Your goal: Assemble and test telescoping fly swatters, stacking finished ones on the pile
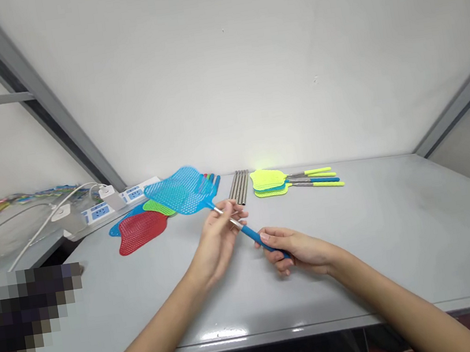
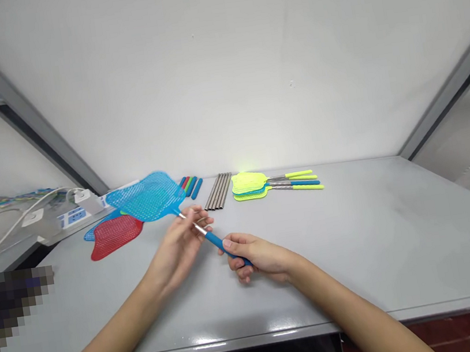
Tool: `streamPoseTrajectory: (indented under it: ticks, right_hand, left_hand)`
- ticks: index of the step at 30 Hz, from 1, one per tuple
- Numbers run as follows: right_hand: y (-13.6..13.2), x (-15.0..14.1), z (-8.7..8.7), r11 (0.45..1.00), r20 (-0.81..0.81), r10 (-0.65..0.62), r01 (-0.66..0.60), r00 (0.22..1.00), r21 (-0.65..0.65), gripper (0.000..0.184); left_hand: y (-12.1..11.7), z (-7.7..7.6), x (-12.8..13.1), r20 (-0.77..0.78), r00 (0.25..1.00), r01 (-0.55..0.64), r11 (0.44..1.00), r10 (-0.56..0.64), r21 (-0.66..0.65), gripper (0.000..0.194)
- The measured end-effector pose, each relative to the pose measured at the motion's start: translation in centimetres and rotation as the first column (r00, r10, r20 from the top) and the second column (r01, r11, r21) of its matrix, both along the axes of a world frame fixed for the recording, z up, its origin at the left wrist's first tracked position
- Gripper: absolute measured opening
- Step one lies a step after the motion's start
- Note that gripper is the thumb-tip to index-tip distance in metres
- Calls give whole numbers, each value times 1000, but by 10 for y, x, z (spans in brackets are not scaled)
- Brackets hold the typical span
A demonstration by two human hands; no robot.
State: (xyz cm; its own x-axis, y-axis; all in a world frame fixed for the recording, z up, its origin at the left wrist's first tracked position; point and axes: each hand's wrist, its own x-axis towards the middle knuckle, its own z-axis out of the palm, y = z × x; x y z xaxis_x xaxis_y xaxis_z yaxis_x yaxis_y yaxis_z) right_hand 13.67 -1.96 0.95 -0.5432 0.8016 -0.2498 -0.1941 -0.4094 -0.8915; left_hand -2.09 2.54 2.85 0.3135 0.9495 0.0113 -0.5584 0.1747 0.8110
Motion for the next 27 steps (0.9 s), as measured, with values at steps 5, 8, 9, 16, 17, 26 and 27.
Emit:
streamPoseTrajectory:
  ticks: [5,8,9,16,17,26,27]
  right_hand:
    - [-4,-3,0,989,-22,147,-147,989,-25,28]
    - [-7,-9,-2,944,-293,252,-301,923,-137,24]
    - [-8,-11,-3,926,-391,241,-332,888,-183,22]
    - [-12,-18,-10,848,-511,232,-429,828,-312,14]
    - [-14,-19,-11,867,-464,230,-397,855,-301,16]
    - [-22,-33,-23,965,-144,149,-176,978,-196,28]
    - [-23,-34,-25,966,-131,139,-164,982,-198,28]
  left_hand:
    - [11,10,-14,298,939,227,963,-175,-149,33]
    - [9,12,-13,360,911,274,948,-201,-164,40]
    - [7,13,-12,372,906,280,947,-204,-161,40]
    - [-2,10,-2,360,920,229,958,-156,-172,37]
    - [-3,8,-1,347,929,207,959,-131,-191,36]
    - [-9,-5,10,170,983,-17,963,65,-270,32]
    - [-8,-6,11,147,985,-45,957,90,-287,32]
